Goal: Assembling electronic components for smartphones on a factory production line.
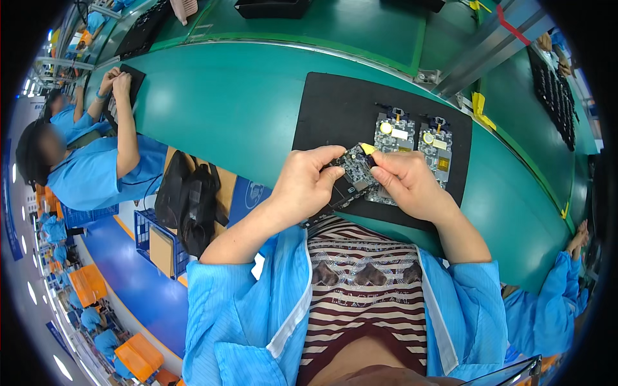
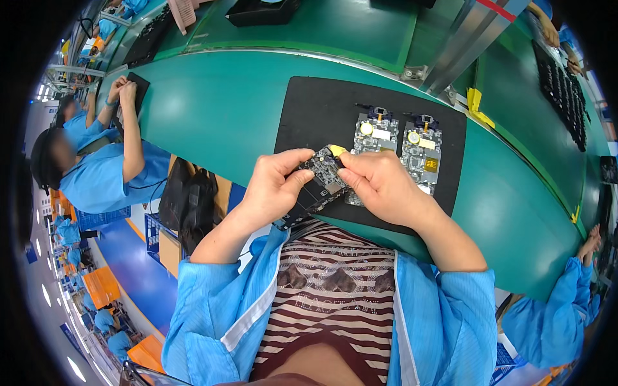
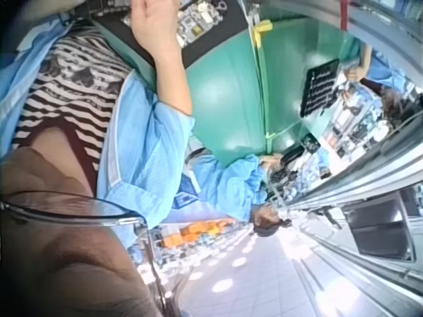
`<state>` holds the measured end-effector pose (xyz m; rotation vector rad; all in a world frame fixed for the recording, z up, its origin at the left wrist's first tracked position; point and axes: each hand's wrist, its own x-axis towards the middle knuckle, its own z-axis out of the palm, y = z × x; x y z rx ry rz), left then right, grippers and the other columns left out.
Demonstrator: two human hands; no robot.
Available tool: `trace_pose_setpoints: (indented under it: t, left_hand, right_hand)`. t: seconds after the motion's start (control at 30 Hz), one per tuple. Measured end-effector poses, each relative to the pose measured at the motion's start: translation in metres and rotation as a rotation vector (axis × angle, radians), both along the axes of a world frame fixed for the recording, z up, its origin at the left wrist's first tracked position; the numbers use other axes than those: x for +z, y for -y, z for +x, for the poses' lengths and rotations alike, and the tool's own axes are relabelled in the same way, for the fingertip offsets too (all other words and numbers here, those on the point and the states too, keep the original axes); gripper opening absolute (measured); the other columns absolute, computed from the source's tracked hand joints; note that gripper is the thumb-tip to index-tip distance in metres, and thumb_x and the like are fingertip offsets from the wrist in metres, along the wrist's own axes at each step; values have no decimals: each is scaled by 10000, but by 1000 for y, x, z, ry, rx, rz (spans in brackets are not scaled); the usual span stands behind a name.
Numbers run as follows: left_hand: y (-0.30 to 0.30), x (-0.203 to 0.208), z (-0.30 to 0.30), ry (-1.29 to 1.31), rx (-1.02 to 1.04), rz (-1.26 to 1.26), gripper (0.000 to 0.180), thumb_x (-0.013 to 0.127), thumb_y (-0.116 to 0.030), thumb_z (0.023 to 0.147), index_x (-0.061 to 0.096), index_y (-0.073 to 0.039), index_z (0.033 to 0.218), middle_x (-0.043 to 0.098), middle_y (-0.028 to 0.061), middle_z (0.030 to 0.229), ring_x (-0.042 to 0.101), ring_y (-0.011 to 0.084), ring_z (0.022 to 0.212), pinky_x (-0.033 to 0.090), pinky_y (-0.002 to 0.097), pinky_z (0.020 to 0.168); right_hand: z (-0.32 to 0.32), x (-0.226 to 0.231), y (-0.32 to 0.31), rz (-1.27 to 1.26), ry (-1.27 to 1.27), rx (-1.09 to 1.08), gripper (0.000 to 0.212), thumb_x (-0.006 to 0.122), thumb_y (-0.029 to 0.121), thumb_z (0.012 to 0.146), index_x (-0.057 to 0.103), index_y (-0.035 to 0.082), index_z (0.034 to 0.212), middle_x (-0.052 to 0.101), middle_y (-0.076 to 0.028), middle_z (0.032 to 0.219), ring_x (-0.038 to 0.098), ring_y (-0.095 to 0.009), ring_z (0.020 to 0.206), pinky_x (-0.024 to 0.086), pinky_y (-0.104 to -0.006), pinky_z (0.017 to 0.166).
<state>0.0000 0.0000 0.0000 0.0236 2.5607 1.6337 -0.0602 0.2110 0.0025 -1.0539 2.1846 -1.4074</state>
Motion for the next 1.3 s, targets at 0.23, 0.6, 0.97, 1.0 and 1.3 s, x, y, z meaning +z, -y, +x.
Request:
trace_pose_setpoints:
  t: [0.23,0.6,0.97,1.0,1.3]
  left_hand:
    - [-1,1,-18,-37,13,77,219,603,-22,822,620,25,1035,664,185,828,659,234,714,496,314,649]
    - [27,-31,-66,-139,284,-516,250,615,-122,832,603,46,1016,637,238,886,617,395,830,486,446,746]
    - [-74,-15,-32,-237,-5,-658,895,810,-391,656,367,95,1264,436,218,1039,447,359,959,415,427,828]
    - [-73,-16,-34,-225,3,-695,899,814,-384,650,365,96,1264,430,215,1038,443,353,964,416,419,825]
    - [-53,-15,-30,-285,-58,-755,555,649,-93,752,420,117,1212,613,246,921,609,383,818,497,435,745]
  right_hand:
    - [-4,8,1,46,95,-98,261,538,98,913,566,-21,1144,622,-200,820,634,-279,739,482,-347,673]
    - [-3,-12,-105,568,-390,-791,534,556,235,913,390,-39,1341,539,-218,1153,496,-351,1079,391,-415,944]
    - [12,-28,-104,475,-14,-695,633,480,351,958,258,-15,1425,490,-180,1020,521,-266,863,439,-348,794]
    - [15,-28,-102,428,29,-667,636,489,342,956,258,-25,1422,487,-177,1016,516,-253,849,439,-342,791]
    - [12,-23,-83,442,-379,-690,581,528,247,940,305,-42,1392,489,-193,1173,518,-296,1022,408,-343,916]
